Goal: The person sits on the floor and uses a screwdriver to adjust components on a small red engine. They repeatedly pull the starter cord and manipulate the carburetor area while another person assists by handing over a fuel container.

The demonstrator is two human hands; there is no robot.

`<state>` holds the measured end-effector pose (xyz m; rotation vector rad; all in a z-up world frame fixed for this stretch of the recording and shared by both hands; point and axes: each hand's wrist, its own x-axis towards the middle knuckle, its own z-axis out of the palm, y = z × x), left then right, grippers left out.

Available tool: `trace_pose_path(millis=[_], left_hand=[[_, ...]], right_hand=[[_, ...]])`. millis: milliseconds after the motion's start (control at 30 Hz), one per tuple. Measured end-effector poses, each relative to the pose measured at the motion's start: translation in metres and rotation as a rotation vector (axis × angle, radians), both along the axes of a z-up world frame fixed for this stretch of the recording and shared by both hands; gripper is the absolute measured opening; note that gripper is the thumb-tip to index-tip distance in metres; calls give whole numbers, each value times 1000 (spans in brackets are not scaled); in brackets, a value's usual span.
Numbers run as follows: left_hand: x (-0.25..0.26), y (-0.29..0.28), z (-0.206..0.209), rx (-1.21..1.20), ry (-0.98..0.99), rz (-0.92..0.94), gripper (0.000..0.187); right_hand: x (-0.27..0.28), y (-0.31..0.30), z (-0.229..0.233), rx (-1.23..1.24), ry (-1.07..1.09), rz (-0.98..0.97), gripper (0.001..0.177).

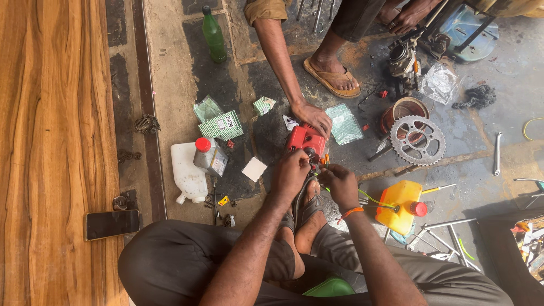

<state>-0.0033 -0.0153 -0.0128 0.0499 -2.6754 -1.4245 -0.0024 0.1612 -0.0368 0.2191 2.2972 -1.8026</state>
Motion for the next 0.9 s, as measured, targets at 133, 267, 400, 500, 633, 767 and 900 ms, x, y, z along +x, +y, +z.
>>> trace_pose_path(millis=[133,267,400,500,633,767,900], left_hand=[[-13,-20,-4,678,-267,-242,13],[-9,-43,15,391,-527,-483,32],[-9,-44,11,62,-588,-97,42],[-3,-45,-27,64,-396,310,42],[3,-46,-108,-21,-319,202,55],[8,-27,-186,459,-315,82,36],[10,-31,-207,570,-366,75,16]], right_hand=[[11,8,-28,-624,-468,-182,24],[45,-12,-34,-591,-688,-51,33],[83,-19,-40,-260,-715,311,31],[91,-1,-50,-95,-554,415,35],[83,46,-58,-82,-283,351,42],[92,94,-64,6,-381,183,44],[99,113,-90,-53,-477,40,45]])
